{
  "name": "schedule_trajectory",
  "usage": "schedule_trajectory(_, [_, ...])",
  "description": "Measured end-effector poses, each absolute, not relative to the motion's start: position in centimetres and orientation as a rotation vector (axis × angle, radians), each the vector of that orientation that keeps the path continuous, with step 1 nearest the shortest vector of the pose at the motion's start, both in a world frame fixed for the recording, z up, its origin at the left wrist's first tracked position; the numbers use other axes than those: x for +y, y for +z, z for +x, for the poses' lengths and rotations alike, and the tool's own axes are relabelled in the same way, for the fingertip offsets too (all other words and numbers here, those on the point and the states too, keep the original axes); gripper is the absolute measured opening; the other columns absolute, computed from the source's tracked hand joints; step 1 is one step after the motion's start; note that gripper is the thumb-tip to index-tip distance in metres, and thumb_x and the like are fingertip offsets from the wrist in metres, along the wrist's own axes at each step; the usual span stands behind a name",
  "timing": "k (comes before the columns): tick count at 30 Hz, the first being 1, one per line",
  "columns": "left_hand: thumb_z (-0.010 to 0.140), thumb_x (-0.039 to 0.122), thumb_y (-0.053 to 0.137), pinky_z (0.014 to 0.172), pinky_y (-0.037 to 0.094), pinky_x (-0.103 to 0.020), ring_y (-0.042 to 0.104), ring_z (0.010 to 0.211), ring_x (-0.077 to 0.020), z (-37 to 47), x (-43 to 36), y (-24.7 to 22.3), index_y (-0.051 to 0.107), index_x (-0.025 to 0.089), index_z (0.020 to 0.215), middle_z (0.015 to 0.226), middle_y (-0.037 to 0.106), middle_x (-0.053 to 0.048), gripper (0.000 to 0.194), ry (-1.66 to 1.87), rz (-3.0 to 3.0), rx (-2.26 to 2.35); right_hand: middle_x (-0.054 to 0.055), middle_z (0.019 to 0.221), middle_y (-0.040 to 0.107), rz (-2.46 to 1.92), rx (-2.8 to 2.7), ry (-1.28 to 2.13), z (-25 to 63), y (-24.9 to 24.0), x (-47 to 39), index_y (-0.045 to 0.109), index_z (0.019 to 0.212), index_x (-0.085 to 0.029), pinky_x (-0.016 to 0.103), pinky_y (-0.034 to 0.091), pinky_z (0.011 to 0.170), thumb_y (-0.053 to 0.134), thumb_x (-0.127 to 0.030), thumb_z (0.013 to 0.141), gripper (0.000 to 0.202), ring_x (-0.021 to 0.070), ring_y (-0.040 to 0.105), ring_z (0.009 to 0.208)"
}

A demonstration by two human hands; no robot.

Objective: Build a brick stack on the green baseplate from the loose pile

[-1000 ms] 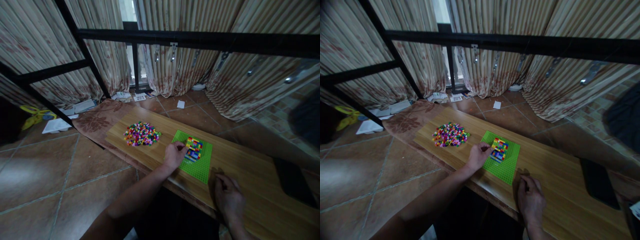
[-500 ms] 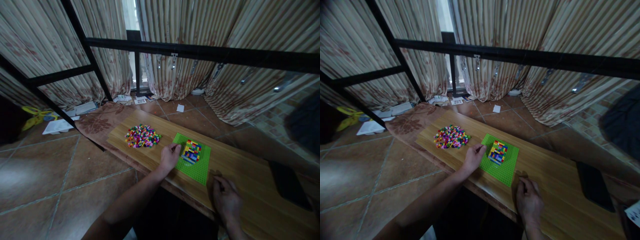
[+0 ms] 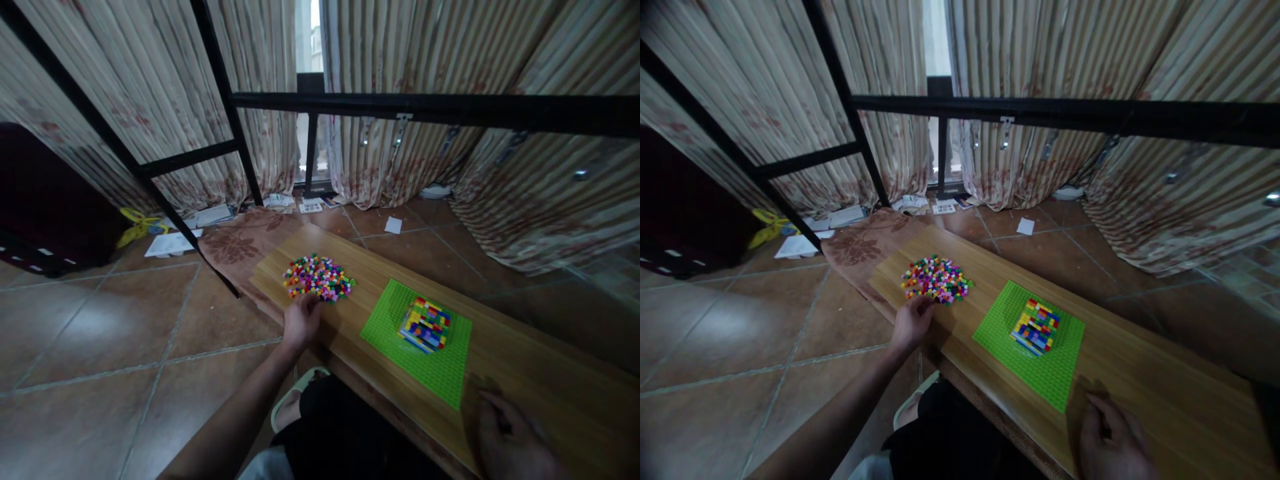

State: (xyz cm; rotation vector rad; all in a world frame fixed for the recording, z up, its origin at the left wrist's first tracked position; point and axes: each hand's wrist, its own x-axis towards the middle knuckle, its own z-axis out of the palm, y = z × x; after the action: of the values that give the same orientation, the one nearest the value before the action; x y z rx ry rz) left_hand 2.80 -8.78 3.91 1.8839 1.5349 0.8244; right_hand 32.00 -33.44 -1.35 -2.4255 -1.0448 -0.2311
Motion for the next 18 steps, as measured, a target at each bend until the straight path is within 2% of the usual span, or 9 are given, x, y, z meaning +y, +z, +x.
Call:
schedule_trajectory(3, [0.084, 0.021, 0.054, 0.074, 0.046, -0.025, 0.061, 0.083, -0.0158, 3.5, -7.8, 4.2, 0.066, 0.02, 0.097, 0.094, 0.066, -0.004, 0.018, 0.779, 2.055, 1.517, 0.012, 0.098, 0.067, -2.438, -1.042, -0.241, 32.0, -1.3, -33.5, 0.068, 0.096, -0.02, 0.036, 0.045, 0.062, 0.04, -0.047, 0.082, 0.041, 0.0264, 0.063, 0.076])
schedule_trajectory(8, [0.088, 0.03, 0.052, 0.077, 0.045, -0.029, 0.06, 0.094, -0.0203, 5.7, -6.7, 4.4, 0.065, 0.022, 0.099, 0.101, 0.063, -0.006, 0.019, 0.596, 2.324, 1.56, 0.012, 0.099, 0.067, -2.441, -1.049, -0.234, 32.1, -1.5, -33.5, 0.067, 0.096, -0.02, 0.036, 0.045, 0.064, 0.039, -0.048, 0.082, 0.042, 0.0263, 0.062, 0.076])
schedule_trajectory(13, [0.089, 0.028, 0.047, 0.073, 0.044, -0.029, 0.06, 0.091, -0.0206, 6.2, -5.9, 4.3, 0.066, 0.021, 0.09, 0.099, 0.063, -0.006, 0.02, 0.484, 2.421, 1.569, 0.011, 0.101, 0.067, -2.458, -1.033, -0.239, 31.8, -1.2, -33.5, 0.067, 0.097, -0.02, 0.035, 0.046, 0.064, 0.04, -0.047, 0.082, 0.041, 0.0253, 0.062, 0.075])
schedule_trajectory(18, [0.09, 0.026, 0.046, 0.077, 0.044, -0.029, 0.06, 0.091, -0.0195, 6.0, -5.7, 4.4, 0.067, 0.021, 0.091, 0.101, 0.062, -0.007, 0.022, 0.447, 2.465, 1.512, 0.01, 0.103, 0.067, -2.447, -1.039, -0.259, 31.8, -1.3, -33.5, 0.067, 0.097, -0.02, 0.034, 0.045, 0.062, 0.04, -0.046, 0.082, 0.04, 0.0242, 0.063, 0.075])
